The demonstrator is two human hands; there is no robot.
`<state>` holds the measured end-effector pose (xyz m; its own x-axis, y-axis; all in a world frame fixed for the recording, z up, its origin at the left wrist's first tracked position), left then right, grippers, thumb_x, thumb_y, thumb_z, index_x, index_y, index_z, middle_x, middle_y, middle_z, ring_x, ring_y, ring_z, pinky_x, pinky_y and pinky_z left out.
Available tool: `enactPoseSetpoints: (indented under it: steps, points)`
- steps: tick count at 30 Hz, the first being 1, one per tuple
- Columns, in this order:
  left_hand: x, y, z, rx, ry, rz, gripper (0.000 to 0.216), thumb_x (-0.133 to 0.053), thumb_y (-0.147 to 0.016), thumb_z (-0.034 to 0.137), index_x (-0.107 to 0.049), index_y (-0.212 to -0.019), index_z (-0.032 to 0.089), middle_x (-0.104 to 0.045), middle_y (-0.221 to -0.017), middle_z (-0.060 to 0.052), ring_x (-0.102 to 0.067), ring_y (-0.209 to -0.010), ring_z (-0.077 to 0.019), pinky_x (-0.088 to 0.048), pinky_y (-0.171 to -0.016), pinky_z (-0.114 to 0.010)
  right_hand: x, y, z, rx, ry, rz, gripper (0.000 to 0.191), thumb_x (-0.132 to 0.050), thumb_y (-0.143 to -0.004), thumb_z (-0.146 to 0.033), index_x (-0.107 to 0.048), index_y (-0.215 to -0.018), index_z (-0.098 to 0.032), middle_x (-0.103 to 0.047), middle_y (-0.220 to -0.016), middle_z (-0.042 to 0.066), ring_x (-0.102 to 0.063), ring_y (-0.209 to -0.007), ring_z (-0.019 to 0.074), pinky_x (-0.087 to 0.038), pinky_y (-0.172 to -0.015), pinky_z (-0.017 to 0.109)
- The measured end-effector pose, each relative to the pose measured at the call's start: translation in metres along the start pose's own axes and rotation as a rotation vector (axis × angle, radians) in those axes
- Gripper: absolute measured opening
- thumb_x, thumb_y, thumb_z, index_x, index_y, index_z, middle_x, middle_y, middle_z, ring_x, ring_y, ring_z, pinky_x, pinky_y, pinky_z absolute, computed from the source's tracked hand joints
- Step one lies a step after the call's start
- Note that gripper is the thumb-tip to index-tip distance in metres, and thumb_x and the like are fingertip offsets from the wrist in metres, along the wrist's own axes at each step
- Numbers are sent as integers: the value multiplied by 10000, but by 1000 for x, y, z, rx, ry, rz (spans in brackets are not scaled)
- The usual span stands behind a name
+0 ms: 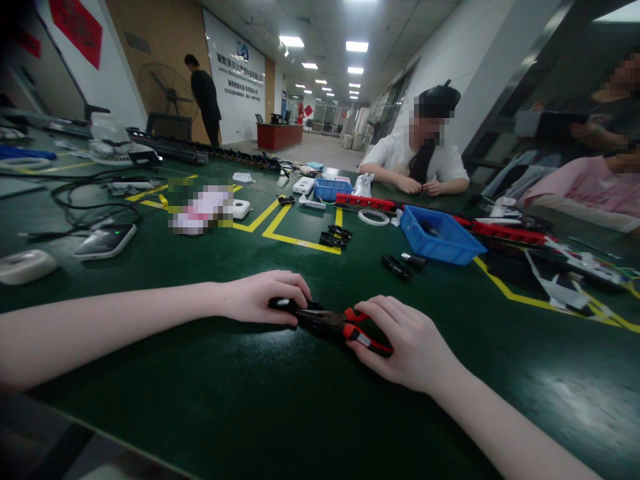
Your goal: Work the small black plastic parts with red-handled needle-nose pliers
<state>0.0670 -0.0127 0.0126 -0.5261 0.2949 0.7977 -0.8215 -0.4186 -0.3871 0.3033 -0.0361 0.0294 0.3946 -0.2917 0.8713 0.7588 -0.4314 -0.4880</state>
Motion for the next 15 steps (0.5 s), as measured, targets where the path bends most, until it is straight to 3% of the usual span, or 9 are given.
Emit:
enactPoseSetpoints:
  steps: [15]
  points:
    - [-2,0,-3,25,2,-25,165,-703,-930,256,-681,-1072,175,-679,-1196,-104,-637,-1105,-231,-469,-968,-354,3,-3,-6,56,83,31,318,-654,-878,-329,-586,-1147,-174,-708,-986,111,-697,-788,206,-584,-658,320]
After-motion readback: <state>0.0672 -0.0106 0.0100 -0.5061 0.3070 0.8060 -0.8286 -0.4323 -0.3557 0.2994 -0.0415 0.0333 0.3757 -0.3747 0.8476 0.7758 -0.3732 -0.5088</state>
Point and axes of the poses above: each hand's wrist, its own y-axis away from the middle knuckle, its own x-axis out of the back of the hand, z = x × y, the point moved 5 cm from there along -y, towards the middle knuckle
